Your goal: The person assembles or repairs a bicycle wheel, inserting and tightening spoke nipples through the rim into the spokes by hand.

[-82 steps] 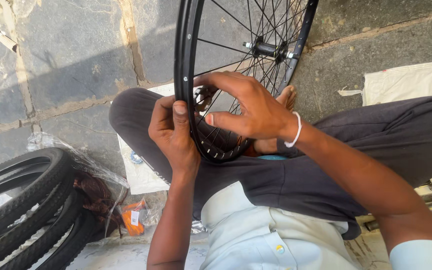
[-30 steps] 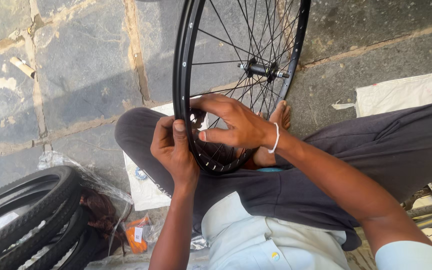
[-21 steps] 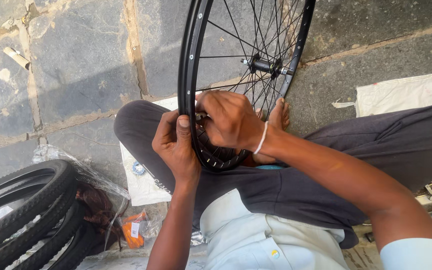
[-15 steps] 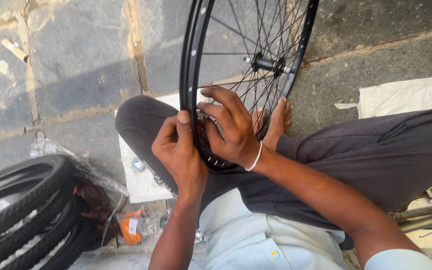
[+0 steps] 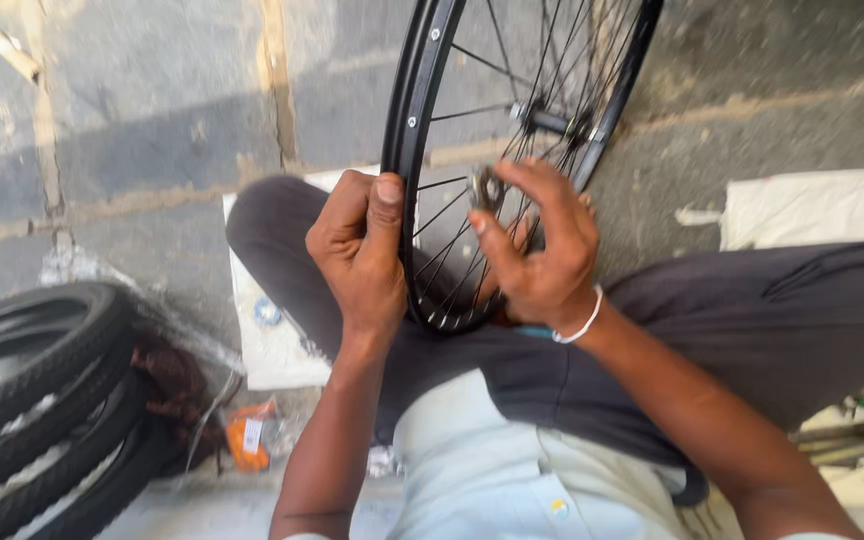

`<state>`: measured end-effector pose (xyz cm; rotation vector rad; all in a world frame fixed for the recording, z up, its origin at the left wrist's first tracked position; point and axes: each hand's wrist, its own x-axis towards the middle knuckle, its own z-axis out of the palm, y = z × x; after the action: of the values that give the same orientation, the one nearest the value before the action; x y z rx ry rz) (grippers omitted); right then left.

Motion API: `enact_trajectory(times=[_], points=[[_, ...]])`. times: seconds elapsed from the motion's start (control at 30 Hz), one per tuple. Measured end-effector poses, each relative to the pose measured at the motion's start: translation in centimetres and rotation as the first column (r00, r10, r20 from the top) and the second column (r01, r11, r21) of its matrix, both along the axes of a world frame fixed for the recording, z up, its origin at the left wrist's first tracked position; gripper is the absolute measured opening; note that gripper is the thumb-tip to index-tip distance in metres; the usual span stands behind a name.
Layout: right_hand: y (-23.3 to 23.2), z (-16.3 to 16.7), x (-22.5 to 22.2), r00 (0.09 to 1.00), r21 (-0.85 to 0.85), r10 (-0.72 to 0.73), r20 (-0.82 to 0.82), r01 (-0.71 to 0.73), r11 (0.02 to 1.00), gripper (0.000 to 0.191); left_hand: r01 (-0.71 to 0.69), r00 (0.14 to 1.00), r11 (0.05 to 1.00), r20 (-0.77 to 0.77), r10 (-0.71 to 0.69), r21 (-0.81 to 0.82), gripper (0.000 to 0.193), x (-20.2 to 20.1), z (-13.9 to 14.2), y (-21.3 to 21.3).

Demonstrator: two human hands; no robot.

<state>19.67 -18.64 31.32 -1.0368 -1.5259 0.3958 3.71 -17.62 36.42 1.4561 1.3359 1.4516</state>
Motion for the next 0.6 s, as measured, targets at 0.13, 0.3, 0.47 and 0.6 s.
enact_trajectory(times=[0.13,0.3,0.47,0.6], points=[[-0.1,0.5,0.1,0.966,-0.188,0.258,0.0,-0.253,0.949,0.03,-0.076,0.995,0.996,0.057,0.078,-0.043,0.034,-0.6,-2.9,-3.0],[2.0,0.0,1.1,0.771,-0.312,0.63,-0.091,-0.623,0.717,0.059,-0.121,0.95,0.985,0.275,0.151,-0.121,0.035,-0.7,-5.1,-4.3],[3.0,-0.6,-0.7,0.818,-0.329,0.551,0.162,-0.482,0.812,0.035,-0.098,0.937,0.987,0.323,0.135,-0.128,0.033,-0.8,-5.2,-4.0],[1.7,-0.6,-2.6,0.939,0.166,0.172,0.299,-0.228,0.959,0.019,-0.146,0.938,0.98,0.296,0.18,-0.134,0.033,-0.9,-4.8,-3.7]])
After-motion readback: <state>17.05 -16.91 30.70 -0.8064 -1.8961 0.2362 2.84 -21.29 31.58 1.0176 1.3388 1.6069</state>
